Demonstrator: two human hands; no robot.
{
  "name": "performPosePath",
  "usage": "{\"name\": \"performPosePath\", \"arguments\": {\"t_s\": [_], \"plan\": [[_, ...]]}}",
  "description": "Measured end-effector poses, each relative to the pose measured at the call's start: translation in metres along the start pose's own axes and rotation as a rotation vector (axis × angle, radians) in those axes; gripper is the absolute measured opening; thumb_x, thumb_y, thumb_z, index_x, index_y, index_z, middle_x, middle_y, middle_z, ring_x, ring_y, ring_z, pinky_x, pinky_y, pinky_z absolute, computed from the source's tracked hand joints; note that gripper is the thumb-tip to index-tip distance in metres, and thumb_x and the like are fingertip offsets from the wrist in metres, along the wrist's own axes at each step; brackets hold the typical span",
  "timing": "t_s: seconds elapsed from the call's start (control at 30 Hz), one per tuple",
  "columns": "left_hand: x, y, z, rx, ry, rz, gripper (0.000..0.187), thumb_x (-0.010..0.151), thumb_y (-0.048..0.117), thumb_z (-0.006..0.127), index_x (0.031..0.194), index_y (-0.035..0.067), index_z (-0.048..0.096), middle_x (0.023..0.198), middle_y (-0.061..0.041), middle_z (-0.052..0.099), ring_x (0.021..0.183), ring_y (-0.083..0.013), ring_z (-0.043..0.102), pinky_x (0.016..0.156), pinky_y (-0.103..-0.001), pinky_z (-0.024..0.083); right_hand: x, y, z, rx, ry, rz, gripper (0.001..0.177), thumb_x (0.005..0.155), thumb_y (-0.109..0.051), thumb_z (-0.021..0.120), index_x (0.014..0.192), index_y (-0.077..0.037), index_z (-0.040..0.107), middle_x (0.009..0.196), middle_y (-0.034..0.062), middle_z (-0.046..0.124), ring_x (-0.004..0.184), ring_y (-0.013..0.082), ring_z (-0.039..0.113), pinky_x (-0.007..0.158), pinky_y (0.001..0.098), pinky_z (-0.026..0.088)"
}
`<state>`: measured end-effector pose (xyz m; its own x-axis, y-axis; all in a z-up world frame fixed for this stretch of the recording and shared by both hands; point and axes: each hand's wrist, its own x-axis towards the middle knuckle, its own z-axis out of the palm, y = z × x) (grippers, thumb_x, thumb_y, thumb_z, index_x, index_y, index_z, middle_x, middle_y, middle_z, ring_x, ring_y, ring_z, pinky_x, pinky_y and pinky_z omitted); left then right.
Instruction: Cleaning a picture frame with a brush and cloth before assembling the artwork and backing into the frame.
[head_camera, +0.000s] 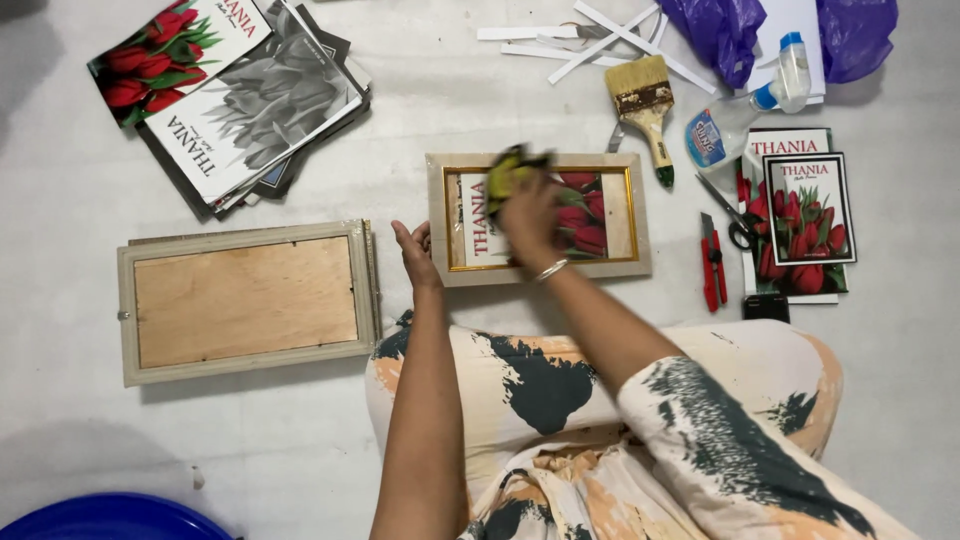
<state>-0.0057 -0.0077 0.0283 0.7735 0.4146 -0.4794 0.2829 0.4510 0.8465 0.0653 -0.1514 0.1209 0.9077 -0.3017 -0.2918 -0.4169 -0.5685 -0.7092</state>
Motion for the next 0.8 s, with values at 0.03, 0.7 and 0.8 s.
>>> {"name": "performPosePath", "arguments": {"t_s": [0.03,0.7,0.8], "plan": [[0.003,-0.005,-0.003,0.0,0.0,-0.001,0.11,0.091,0.094,0.02,0.13,0.002,0.066,0.107,-0.011,0.072,0.103,-0.0223,0.067,0.098,-0.035,0.049,-0.01,0.009,0.019,-0.001,-0.001,0.001,0.046,0.108,-0.034,0.034,0.147,-0.009,0.031,0.13,0.0261,0.04,0.088,0.0312,0.064,0.065,0.0352,0.065],[0.019,-0.021,-0.01,-0.019,-0.016,-0.02,0.106,0.088,0.097,0.025,0.125,0.008,0.07,0.104,-0.009,0.074,0.095,-0.0204,0.072,0.089,-0.031,0.055,0.054,0.189,-0.024,-0.881,0.047,-0.532,0.051,0.08,-0.01,0.066,0.13,0.0,0.066,0.134,0.0337,0.048,0.106,0.0543,0.06,0.076,0.0587,0.06],[0.017,-0.019,-0.011,-0.022,-0.019,-0.022,0.105,0.087,0.097,0.026,0.124,0.008,0.071,0.102,-0.008,0.075,0.094,-0.0198,0.072,0.088,-0.03,0.056,-0.032,0.078,-0.003,-0.81,-0.031,-0.663,0.053,0.078,-0.017,0.066,0.131,-0.014,0.07,0.13,0.0237,0.055,0.1,0.0475,0.063,0.069,0.0566,0.061]]}}
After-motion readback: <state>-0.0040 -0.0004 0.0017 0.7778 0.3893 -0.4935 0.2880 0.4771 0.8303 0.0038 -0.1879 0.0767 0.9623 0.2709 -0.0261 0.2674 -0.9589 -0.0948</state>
